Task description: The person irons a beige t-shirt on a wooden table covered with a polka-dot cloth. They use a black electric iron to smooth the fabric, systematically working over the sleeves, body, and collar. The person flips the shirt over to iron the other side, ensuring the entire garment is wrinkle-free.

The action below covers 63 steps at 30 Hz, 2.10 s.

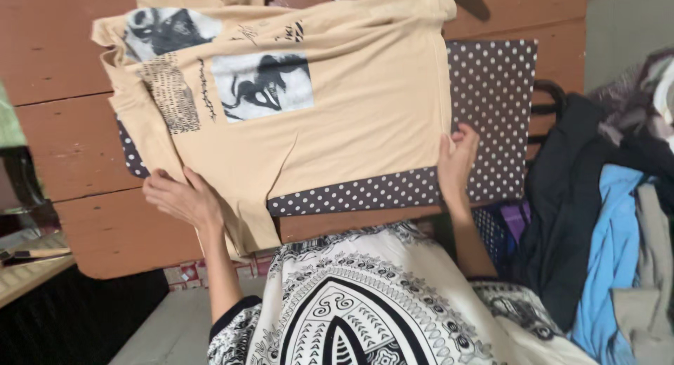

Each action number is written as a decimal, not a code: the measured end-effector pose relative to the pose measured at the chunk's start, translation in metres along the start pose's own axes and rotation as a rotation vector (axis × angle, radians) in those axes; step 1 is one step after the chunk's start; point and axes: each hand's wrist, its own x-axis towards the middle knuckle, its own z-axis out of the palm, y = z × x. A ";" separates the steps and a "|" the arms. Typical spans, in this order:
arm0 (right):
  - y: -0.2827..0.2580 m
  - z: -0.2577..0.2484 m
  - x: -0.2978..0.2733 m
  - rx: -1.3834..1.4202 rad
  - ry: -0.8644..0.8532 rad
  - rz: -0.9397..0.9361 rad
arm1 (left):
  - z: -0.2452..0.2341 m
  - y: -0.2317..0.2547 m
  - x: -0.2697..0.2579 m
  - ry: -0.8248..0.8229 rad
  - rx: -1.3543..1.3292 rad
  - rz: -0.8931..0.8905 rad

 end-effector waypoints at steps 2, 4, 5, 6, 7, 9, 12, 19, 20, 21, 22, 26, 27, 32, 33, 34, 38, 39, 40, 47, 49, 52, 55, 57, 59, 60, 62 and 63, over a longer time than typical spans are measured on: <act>0.006 -0.005 0.002 -0.014 -0.031 0.019 | -0.007 -0.005 -0.009 0.047 0.022 0.024; 0.012 -0.011 -0.002 -0.020 -0.065 0.000 | -0.008 -0.009 -0.010 0.045 0.007 0.041; 0.015 -0.013 -0.004 -0.015 -0.078 -0.033 | -0.007 -0.010 -0.009 0.046 0.001 0.048; 0.018 -0.014 -0.003 -0.010 -0.087 -0.067 | -0.007 -0.010 -0.006 0.035 0.007 0.019; 0.021 -0.016 -0.003 -0.035 -0.100 -0.049 | -0.008 -0.011 -0.003 0.025 0.012 -0.009; 0.029 -0.021 -0.001 -0.086 -0.123 -0.014 | -0.010 -0.014 -0.001 0.048 -0.016 -0.052; 0.041 -0.034 0.002 -0.180 -0.202 0.056 | -0.010 -0.025 0.009 0.129 -0.132 -0.073; 0.057 -0.041 0.015 0.582 -0.357 0.193 | -0.017 -0.066 0.030 0.118 -0.160 -0.108; 0.059 -0.049 0.014 0.477 -0.376 0.184 | -0.020 -0.074 0.032 0.090 -0.131 -0.092; 0.061 -0.052 0.013 0.373 -0.394 0.174 | -0.024 -0.084 0.034 0.072 -0.079 -0.050; 0.064 -0.054 0.010 0.385 -0.389 0.155 | -0.029 -0.097 0.036 0.044 -0.026 -0.005; 0.075 -0.063 0.001 0.303 -0.376 0.075 | -0.019 -0.128 0.028 -0.054 0.104 0.047; 0.075 -0.065 -0.003 0.251 -0.378 0.056 | -0.015 -0.131 0.025 -0.067 0.110 -0.013; 0.059 -0.098 -0.006 0.187 -0.575 0.160 | -0.011 -0.110 0.021 -0.010 0.116 -0.130; 0.052 -0.105 -0.005 0.194 -0.649 0.213 | -0.015 -0.099 0.021 -0.020 0.112 -0.129; 0.044 -0.105 -0.001 0.147 -0.570 0.119 | -0.015 -0.081 0.019 -0.027 0.104 -0.129; 0.005 -0.071 0.032 -0.090 -0.245 -0.235 | 0.003 0.021 0.000 -0.123 -0.234 0.099; -0.006 -0.057 0.037 -0.142 -0.218 -0.275 | 0.010 0.051 -0.011 -0.231 -0.307 0.077; -0.019 -0.036 0.041 -0.188 -0.188 -0.321 | 0.012 0.076 -0.026 -0.356 -0.231 0.099; -0.049 0.026 0.042 -0.336 -0.386 -0.387 | 0.027 0.080 -0.029 -0.387 0.091 0.371; -0.045 0.029 0.051 -0.353 -0.394 -0.363 | 0.026 0.059 -0.001 -0.345 0.103 0.331; -0.042 0.033 0.057 -0.397 -0.386 -0.359 | 0.031 0.048 0.021 -0.315 0.086 0.322; -0.046 0.044 0.071 -0.367 -0.377 -0.374 | 0.040 0.051 0.044 -0.304 0.046 0.353; -0.052 0.054 0.092 -0.344 -0.373 -0.387 | 0.051 0.059 0.067 -0.299 0.029 0.380; -0.057 0.063 0.111 -0.349 -0.375 -0.416 | 0.059 0.064 0.084 -0.306 0.032 0.395; -0.058 0.065 0.117 -0.353 -0.374 -0.433 | 0.061 0.065 0.088 -0.313 0.029 0.392; -0.057 0.064 0.118 -0.378 -0.384 -0.445 | 0.063 0.067 0.096 -0.323 0.022 0.388; -0.054 0.062 0.119 -0.391 -0.388 -0.451 | 0.064 0.069 0.097 -0.326 0.013 0.385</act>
